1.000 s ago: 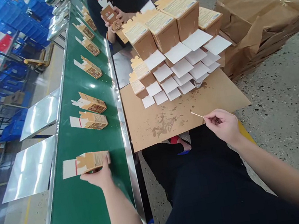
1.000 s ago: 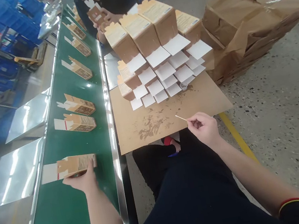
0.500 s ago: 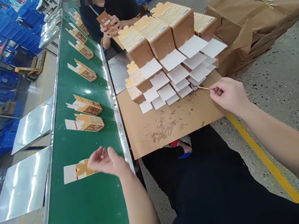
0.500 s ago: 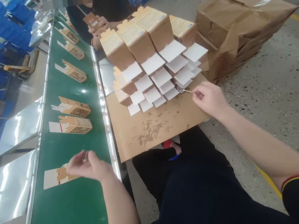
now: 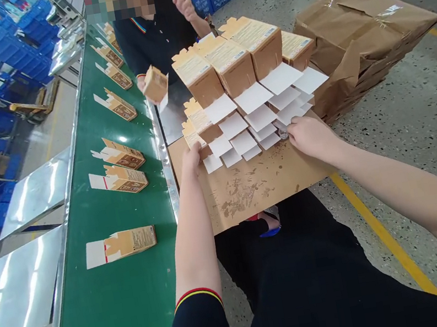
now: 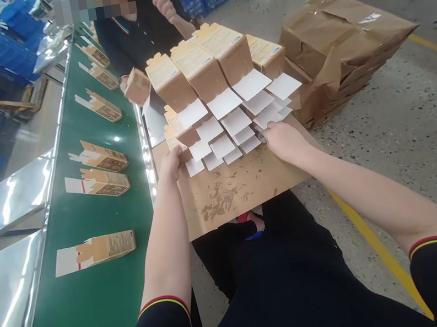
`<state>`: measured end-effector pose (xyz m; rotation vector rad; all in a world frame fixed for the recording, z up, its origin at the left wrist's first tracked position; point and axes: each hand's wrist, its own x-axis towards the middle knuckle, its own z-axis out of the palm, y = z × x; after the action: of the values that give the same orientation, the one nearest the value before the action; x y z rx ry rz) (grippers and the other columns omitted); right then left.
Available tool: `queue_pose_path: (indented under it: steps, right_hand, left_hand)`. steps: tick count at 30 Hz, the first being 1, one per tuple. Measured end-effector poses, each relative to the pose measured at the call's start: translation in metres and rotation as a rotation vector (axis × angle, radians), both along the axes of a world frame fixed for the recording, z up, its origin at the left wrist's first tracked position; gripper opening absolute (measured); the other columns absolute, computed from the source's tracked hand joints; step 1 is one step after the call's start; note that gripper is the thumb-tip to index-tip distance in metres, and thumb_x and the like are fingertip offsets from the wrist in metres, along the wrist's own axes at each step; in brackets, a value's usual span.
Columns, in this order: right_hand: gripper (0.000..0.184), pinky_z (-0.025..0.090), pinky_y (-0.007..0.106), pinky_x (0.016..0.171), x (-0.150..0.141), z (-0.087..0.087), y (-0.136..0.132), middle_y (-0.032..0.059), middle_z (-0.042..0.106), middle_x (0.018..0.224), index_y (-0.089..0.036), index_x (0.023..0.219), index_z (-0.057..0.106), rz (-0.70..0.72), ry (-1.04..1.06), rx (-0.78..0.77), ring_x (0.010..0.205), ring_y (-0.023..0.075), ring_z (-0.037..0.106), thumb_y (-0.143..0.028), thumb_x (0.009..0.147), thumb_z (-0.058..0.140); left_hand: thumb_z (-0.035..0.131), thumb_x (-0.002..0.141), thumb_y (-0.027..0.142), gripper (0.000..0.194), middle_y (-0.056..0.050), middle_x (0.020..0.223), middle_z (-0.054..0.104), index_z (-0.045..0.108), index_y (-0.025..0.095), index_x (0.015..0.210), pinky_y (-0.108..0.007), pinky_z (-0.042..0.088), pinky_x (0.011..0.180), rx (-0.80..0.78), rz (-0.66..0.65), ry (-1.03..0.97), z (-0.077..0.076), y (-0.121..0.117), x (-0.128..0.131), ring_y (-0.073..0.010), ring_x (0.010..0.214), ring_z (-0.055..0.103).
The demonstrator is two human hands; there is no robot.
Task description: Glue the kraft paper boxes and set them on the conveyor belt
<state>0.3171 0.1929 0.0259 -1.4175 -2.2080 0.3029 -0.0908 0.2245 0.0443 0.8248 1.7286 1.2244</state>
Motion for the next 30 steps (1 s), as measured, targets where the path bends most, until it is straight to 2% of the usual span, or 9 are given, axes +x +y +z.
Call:
queue_pose_path:
  steps: [3, 6, 10, 14, 18, 21, 24, 27, 30]
  right_hand:
    - [0.037, 0.042, 0.038, 0.057, 0.0, -0.003, -0.001, 0.0068, 0.053, 0.07, -0.027, 0.068, 0.058, 0.008, 0.012, 0.016, 0.059, 0.0196, 0.045, -0.032, 0.102, 0.073]
    - [0.042, 0.04, 0.035, 0.058, -0.003, 0.002, -0.004, 0.0057, 0.055, 0.073, -0.026, 0.066, 0.05, -0.033, 0.017, -0.009, 0.06, 0.0179, 0.045, -0.021, 0.097, 0.078]
    - [0.037, 0.046, 0.036, 0.066, -0.001, 0.015, -0.015, 0.006, 0.059, 0.077, -0.025, 0.068, 0.052, -0.058, 0.004, -0.007, 0.067, 0.0194, 0.054, -0.013, 0.096, 0.074]
    - [0.022, 0.054, 0.039, 0.074, 0.01, 0.03, -0.037, 0.0098, 0.069, 0.087, -0.023, 0.079, 0.067, -0.121, 0.044, 0.054, 0.077, 0.0223, 0.064, -0.013, 0.098, 0.066]
    - [0.014, 0.059, 0.04, 0.069, 0.01, 0.037, -0.073, 0.0078, 0.074, 0.085, -0.026, 0.087, 0.078, -0.197, 0.276, 0.091, 0.072, 0.0224, 0.066, -0.024, 0.099, 0.071]
    - [0.012, 0.061, 0.042, 0.062, -0.005, 0.036, -0.103, 0.0086, 0.076, 0.084, -0.029, 0.092, 0.083, -0.211, 0.447, 0.064, 0.07, 0.0244, 0.067, -0.034, 0.101, 0.076]
    - [0.012, 0.061, 0.042, 0.061, -0.032, 0.028, -0.13, 0.0099, 0.077, 0.084, -0.028, 0.094, 0.084, -0.183, 0.566, -0.008, 0.07, 0.0249, 0.068, -0.035, 0.102, 0.077]
    - [0.011, 0.061, 0.038, 0.062, -0.066, 0.011, -0.147, 0.0071, 0.076, 0.085, -0.026, 0.094, 0.082, -0.114, 0.635, -0.103, 0.067, 0.0211, 0.067, -0.032, 0.102, 0.077]
    - [0.013, 0.059, 0.035, 0.065, -0.097, -0.012, -0.154, 0.0043, 0.073, 0.083, -0.025, 0.092, 0.081, -0.016, 0.615, -0.176, 0.065, 0.0182, 0.065, -0.028, 0.102, 0.074]
  left_hand:
    - [0.081, 0.089, 0.032, 0.026, -0.018, 0.13, 0.079, 0.072, 0.021, 0.111, -0.049, 0.058, 0.117, -0.083, -0.004, -0.008, 0.001, -0.013, -0.003, -0.0345, 0.134, 0.074]
    - [0.079, 0.087, 0.029, 0.032, -0.015, 0.142, 0.078, 0.07, 0.024, 0.118, -0.045, 0.056, 0.12, -0.036, 0.073, 0.0, 0.003, -0.04, -0.011, -0.0309, 0.142, 0.071]
    - [0.081, 0.082, 0.036, 0.042, -0.013, 0.142, 0.079, 0.071, 0.027, 0.122, -0.044, 0.061, 0.113, -0.016, 0.12, -0.041, -0.002, -0.105, -0.019, -0.0306, 0.138, 0.074]
    - [0.088, 0.073, 0.045, 0.052, -0.016, 0.13, 0.083, 0.076, 0.023, 0.12, -0.048, 0.067, 0.101, -0.086, 0.037, -0.155, -0.007, -0.181, -0.02, -0.0359, 0.124, 0.08]
    - [0.097, 0.072, 0.048, 0.07, -0.016, 0.144, 0.08, 0.075, 0.028, 0.136, -0.056, 0.067, 0.11, -0.005, -0.07, -0.259, -0.007, -0.229, -0.01, -0.0401, 0.137, 0.077]
    - [0.103, 0.071, 0.055, 0.081, -0.018, 0.153, 0.076, 0.073, 0.029, 0.143, -0.06, 0.064, 0.118, 0.092, -0.107, -0.254, -0.007, -0.23, 0.008, -0.0432, 0.146, 0.072]
    - [0.109, 0.066, 0.056, 0.086, -0.02, 0.151, 0.076, 0.074, 0.024, 0.138, -0.059, 0.06, 0.124, 0.191, -0.05, -0.184, -0.01, -0.21, 0.031, -0.0429, 0.147, 0.072]
    - [0.11, 0.065, 0.056, 0.084, -0.02, 0.145, 0.079, 0.073, 0.022, 0.132, -0.056, 0.06, 0.123, 0.219, -0.023, -0.152, -0.016, -0.189, 0.048, -0.0395, 0.142, 0.075]
    - [0.111, 0.067, 0.05, 0.079, -0.02, 0.139, 0.08, 0.072, 0.022, 0.13, -0.054, 0.06, 0.122, 0.189, -0.033, -0.16, -0.02, -0.181, 0.053, -0.0376, 0.142, 0.075]
